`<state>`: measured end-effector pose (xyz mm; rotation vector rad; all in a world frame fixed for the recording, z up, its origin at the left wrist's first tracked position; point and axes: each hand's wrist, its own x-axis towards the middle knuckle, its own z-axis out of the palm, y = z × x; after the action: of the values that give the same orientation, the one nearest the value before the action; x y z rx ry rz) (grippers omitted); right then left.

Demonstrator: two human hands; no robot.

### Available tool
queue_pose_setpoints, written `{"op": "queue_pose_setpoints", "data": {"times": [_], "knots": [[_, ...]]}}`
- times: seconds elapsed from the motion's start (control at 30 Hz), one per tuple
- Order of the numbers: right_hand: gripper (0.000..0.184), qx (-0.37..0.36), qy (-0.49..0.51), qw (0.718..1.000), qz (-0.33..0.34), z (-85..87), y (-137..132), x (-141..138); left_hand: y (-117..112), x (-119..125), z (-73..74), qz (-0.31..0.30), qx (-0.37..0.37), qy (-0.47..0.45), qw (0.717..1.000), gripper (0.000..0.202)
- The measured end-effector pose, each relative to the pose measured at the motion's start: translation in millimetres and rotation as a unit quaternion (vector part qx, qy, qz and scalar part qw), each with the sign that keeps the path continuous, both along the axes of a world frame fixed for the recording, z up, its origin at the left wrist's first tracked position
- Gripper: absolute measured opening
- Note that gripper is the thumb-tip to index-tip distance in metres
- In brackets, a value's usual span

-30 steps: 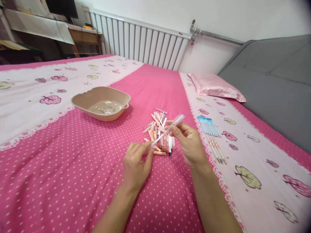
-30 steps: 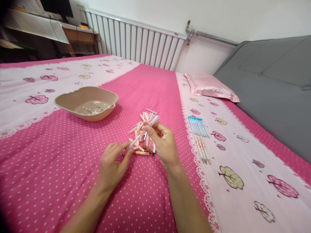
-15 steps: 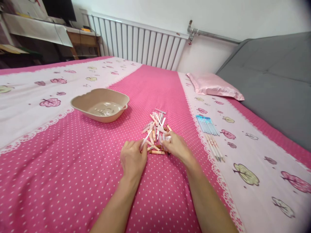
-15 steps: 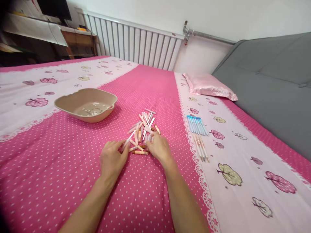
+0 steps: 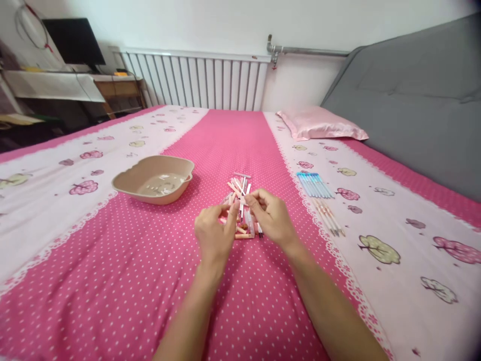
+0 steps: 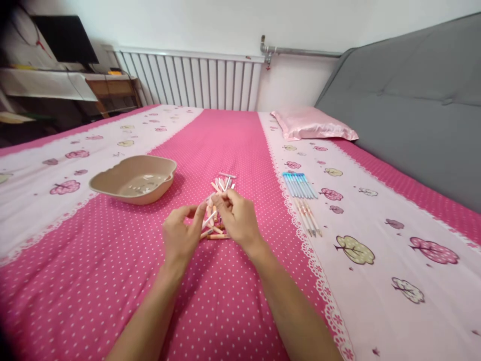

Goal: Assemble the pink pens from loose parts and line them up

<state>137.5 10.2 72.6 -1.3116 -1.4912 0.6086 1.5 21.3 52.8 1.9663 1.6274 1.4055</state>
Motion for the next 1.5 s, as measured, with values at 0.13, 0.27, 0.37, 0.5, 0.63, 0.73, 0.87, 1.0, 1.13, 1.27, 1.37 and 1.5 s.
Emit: {"op": "queue_pose_setpoints", "data": {"times": [0.13, 0.27, 0.37, 0.5, 0.63, 0.73, 0.87, 1.0, 1.13, 1.27, 1.37, 1.5], "knots": [[0.048, 0.05, 0.127, 0.99, 0.026, 18.2, -19, -8, -12, 18, 42.8, -0.116, -0.126, -0.153, 0.973, 0.057], [0.064, 0.056, 0.171, 0.983, 0.024, 31.7, -37, -7, -27, 29, 65.5, -0.238, -0.144, -0.154, 0.948, 0.072], [0.076, 0.03, 0.163, 0.986, 0.018, 38.2, -46, -2, -34, 31, 71.8, -0.249, -0.148, -0.149, 0.945, 0.074], [0.081, 0.002, 0.127, 0.992, 0.02, 41.8, -49, 4, -33, 29, 73.9, -0.244, -0.164, -0.137, 0.946, 0.076], [0.078, -0.024, 0.102, 0.994, -0.001, 41.1, -46, 8, -29, 27, 74.0, -0.206, -0.176, -0.094, 0.958, 0.077], [0.077, -0.029, 0.093, 0.995, -0.014, 39.7, -44, 9, -28, 26, 74.1, -0.192, -0.182, -0.074, 0.961, 0.079], [0.077, -0.028, 0.098, 0.995, -0.017, 40.1, -45, 9, -29, 26, 75.2, -0.186, -0.19, -0.074, 0.961, 0.079], [0.076, -0.03, 0.085, 0.996, -0.02, 42.4, -47, 9, -32, 21, 74.8, -0.183, -0.191, -0.091, 0.96, 0.077], [0.07, -0.053, 0.001, 0.997, -0.049, 37.3, -35, 13, -27, 3, 60.5, -0.111, -0.159, -0.084, 0.977, 0.078], [0.041, -0.12, -0.205, 0.965, -0.108, 17.5, -13, 15, -15, -16, 23.8, 0.016, -0.155, 0.08, 0.985, 0.056], [0.024, -0.197, -0.33, 0.918, -0.1, -0.8, 0, 12, -5, -25, -7.8, 0.05, -0.172, 0.169, 0.969, 0.042], [0.027, -0.257, -0.39, 0.881, -0.073, -17.3, 8, 8, 2, -30, -33.4, 0.028, -0.221, 0.177, 0.959, 0.036]]}}
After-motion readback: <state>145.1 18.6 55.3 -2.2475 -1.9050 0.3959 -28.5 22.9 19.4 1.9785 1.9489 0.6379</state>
